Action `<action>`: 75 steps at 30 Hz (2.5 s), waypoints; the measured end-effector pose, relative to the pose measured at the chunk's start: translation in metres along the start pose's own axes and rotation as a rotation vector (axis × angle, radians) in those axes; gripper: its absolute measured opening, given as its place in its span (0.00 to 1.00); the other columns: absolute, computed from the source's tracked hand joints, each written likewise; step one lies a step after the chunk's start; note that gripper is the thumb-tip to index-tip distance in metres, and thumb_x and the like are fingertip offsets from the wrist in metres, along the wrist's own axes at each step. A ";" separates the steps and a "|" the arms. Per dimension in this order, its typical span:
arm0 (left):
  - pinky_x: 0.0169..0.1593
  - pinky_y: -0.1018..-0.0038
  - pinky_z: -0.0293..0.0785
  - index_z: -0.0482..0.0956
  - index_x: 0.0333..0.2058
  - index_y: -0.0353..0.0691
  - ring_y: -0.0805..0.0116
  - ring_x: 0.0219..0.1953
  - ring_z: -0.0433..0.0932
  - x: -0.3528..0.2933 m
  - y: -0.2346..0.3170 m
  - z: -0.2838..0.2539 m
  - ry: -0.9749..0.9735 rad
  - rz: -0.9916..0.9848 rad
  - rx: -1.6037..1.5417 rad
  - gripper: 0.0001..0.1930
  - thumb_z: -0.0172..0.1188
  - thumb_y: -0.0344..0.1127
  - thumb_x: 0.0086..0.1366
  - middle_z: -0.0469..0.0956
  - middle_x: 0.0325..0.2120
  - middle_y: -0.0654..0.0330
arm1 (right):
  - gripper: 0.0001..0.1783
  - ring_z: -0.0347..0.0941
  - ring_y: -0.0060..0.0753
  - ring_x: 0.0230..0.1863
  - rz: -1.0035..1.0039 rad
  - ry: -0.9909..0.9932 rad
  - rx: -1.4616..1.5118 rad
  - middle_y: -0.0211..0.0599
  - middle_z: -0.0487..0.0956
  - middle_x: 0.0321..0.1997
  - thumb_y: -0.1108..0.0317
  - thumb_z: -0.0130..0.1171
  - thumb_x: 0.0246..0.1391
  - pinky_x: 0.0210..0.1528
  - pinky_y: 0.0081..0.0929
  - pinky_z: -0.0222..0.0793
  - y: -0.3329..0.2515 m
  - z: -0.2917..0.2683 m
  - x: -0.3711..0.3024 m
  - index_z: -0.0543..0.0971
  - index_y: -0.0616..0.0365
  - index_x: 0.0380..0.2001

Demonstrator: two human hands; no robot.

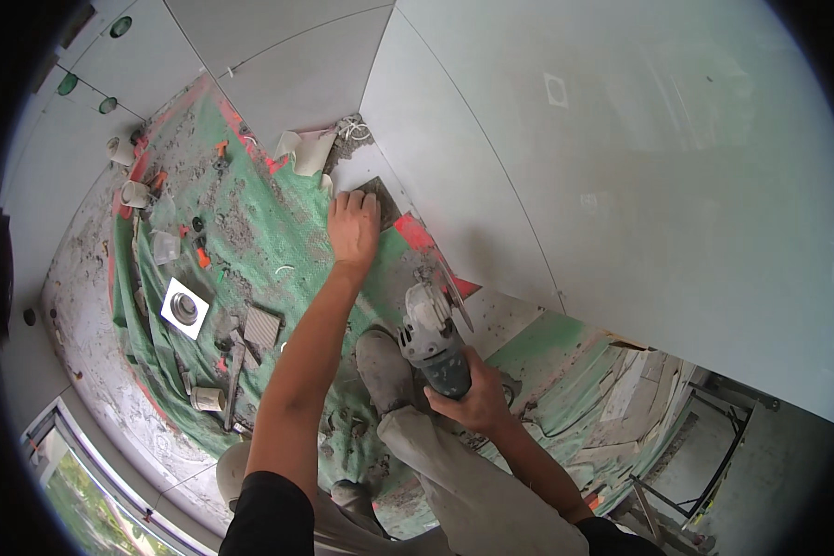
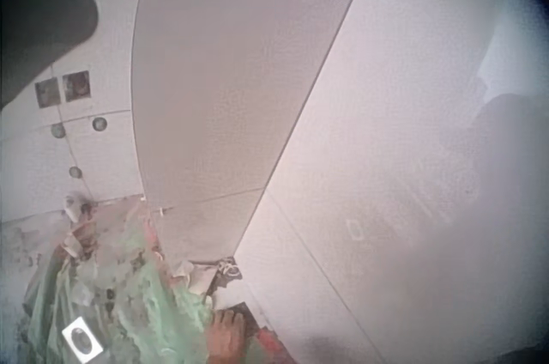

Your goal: Installing floor tiles around a drain using mortar and an angle grinder.

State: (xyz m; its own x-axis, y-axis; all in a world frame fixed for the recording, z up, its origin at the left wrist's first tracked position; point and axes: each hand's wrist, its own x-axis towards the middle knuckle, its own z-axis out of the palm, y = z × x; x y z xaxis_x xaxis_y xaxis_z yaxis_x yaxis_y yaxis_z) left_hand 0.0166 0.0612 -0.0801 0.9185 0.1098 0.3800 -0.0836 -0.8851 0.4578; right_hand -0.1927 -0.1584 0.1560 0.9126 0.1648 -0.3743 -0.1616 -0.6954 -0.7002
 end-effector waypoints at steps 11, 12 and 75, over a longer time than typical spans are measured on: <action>0.53 0.56 0.80 0.82 0.34 0.41 0.52 0.47 0.80 -0.002 -0.004 0.011 0.038 0.140 -0.152 0.04 0.60 0.34 0.65 0.80 0.40 0.56 | 0.34 0.89 0.50 0.40 -0.034 -0.014 0.001 0.46 0.87 0.39 0.60 0.85 0.49 0.45 0.44 0.82 0.001 -0.001 -0.008 0.78 0.60 0.55; 0.54 0.56 0.81 0.81 0.35 0.41 0.52 0.48 0.80 -0.004 -0.003 0.013 0.082 0.181 -0.159 0.04 0.60 0.33 0.65 0.80 0.40 0.56 | 0.34 0.89 0.50 0.40 -0.033 -0.016 0.003 0.46 0.87 0.39 0.60 0.85 0.49 0.45 0.44 0.82 0.001 -0.001 -0.007 0.78 0.60 0.55; 0.50 0.58 0.85 0.89 0.47 0.44 0.54 0.52 0.83 0.054 -0.031 -0.024 -0.145 0.212 -0.230 0.12 0.71 0.31 0.64 0.83 0.45 0.59 | 0.31 0.87 0.44 0.37 0.009 -0.083 0.128 0.44 0.87 0.38 0.58 0.85 0.51 0.46 0.43 0.82 -0.005 0.010 -0.003 0.79 0.60 0.51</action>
State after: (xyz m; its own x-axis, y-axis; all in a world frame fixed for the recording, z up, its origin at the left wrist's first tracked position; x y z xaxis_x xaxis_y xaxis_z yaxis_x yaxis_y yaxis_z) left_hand 0.0599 0.1055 -0.0548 0.9153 -0.1461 0.3753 -0.3485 -0.7544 0.5562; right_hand -0.1984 -0.1483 0.1539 0.8774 0.2199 -0.4265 -0.2212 -0.6035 -0.7661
